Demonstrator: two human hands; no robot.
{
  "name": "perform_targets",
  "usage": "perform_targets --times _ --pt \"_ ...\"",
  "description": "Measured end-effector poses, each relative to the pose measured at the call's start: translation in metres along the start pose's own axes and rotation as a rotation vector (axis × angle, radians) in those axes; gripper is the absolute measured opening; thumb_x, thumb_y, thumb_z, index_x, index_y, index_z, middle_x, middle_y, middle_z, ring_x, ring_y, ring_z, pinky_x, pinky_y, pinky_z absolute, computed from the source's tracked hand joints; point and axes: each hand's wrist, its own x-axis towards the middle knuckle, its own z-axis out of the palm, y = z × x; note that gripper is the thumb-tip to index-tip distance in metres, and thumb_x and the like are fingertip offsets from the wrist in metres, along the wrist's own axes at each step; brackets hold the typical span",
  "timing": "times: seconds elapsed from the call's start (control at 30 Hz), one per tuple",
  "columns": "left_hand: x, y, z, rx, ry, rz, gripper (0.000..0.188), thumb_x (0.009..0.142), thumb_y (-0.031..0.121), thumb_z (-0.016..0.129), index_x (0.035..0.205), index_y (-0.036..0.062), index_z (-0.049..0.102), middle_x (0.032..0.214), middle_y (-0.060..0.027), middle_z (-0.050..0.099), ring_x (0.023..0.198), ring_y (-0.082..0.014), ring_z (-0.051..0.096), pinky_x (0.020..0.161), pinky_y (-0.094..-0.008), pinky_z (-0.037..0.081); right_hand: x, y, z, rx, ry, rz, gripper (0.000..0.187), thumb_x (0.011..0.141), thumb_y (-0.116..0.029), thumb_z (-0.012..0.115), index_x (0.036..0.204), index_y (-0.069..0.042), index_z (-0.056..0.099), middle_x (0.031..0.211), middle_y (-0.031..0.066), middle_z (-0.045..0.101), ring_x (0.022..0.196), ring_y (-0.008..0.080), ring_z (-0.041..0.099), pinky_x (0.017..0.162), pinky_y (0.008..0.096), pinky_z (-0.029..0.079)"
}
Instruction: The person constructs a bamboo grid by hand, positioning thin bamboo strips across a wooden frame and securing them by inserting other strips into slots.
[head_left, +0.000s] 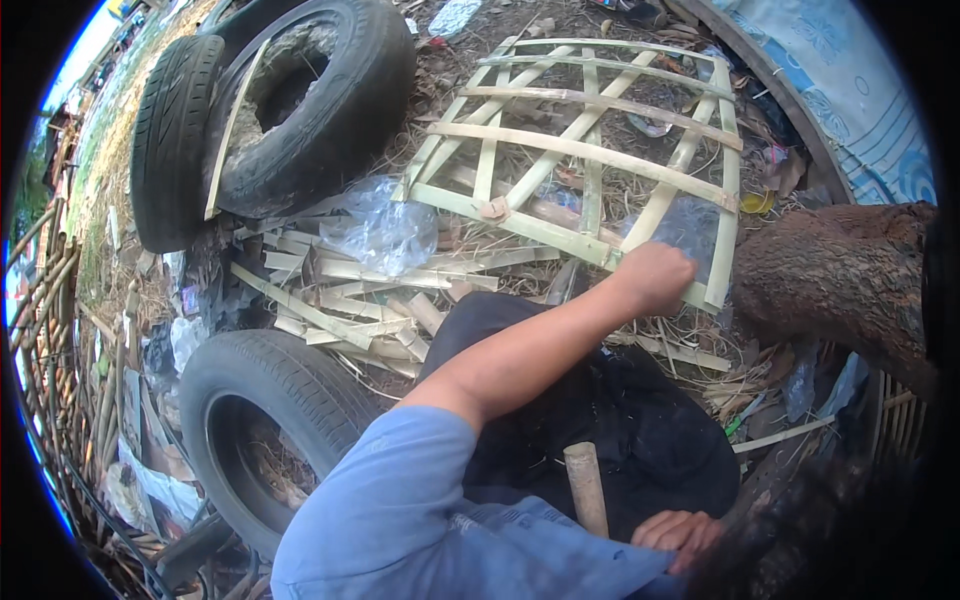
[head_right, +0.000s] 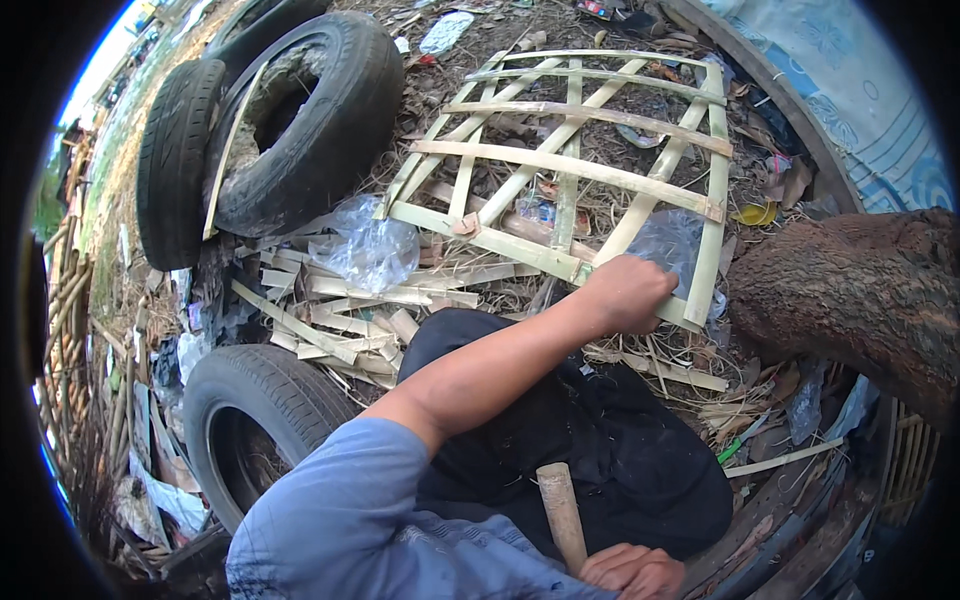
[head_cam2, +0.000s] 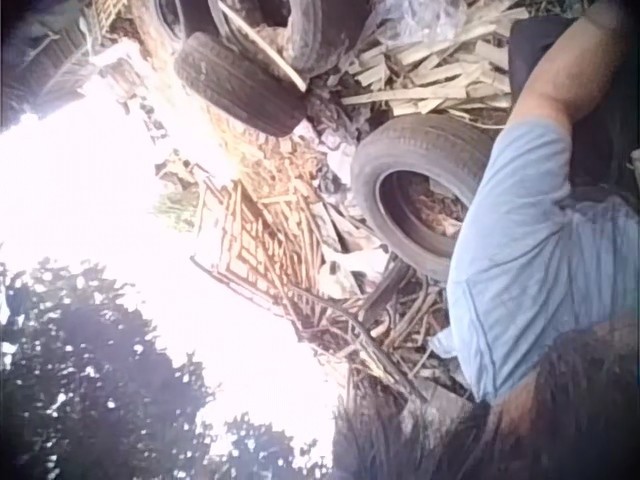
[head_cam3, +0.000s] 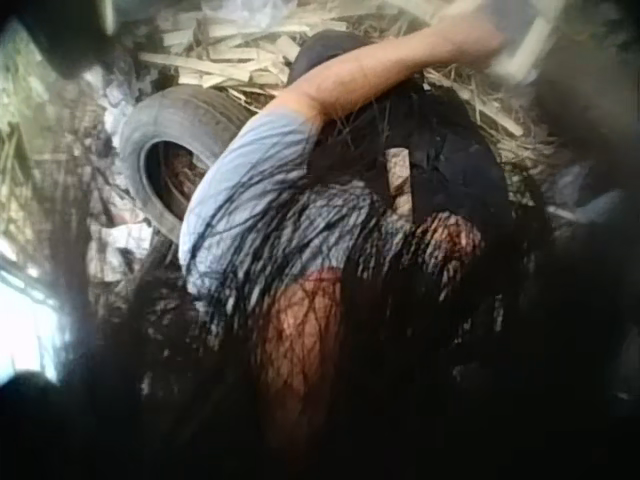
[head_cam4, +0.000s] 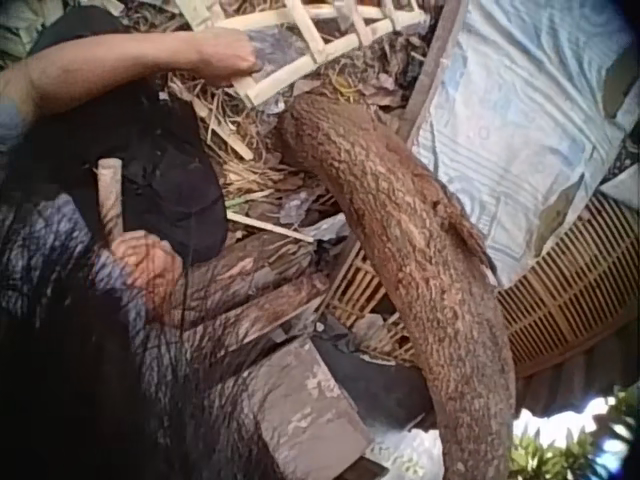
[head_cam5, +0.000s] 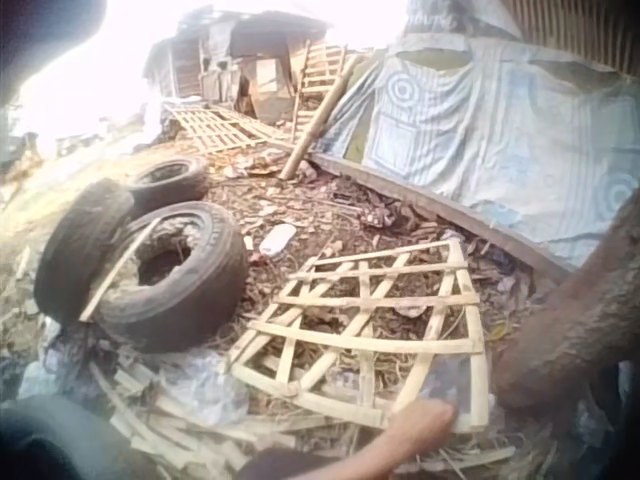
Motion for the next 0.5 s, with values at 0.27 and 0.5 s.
perform_targets --times 0.27,0.5 --pt "-0.002 -0.012 -0.031 -0.037 0.182 0.036 0.024 0.069 0.019 0.071 0.086 0.0041 0.064 0.077 -0.0197 0.067 0.076 -0.0390 0.066 0.069 -0.0485 0.054 0.082 -0.001 0.011 0.502 -0.179 -0.172 0.025 0.093 -0.019 0.064 0.098 0.005 0.061 0.057 0.0113 0.050 0.044 0.0240 0.044 0.044 0.0397 0.033" --pt "-0.025 0.010 -0.112 -0.221 0.444 -0.005 0.030 0.073 0.005 0.070 0.104 0.0024 0.069 0.077 -0.0087 0.070 0.066 -0.0113 0.064 0.064 -0.0259 0.049 0.082 0.007 0.014 0.495 -0.354 -0.061 0.024 0.092 -0.018 0.065 0.098 0.005 0.061 0.058 0.0109 0.051 0.045 0.0230 0.046 0.045 0.0385 0.034"
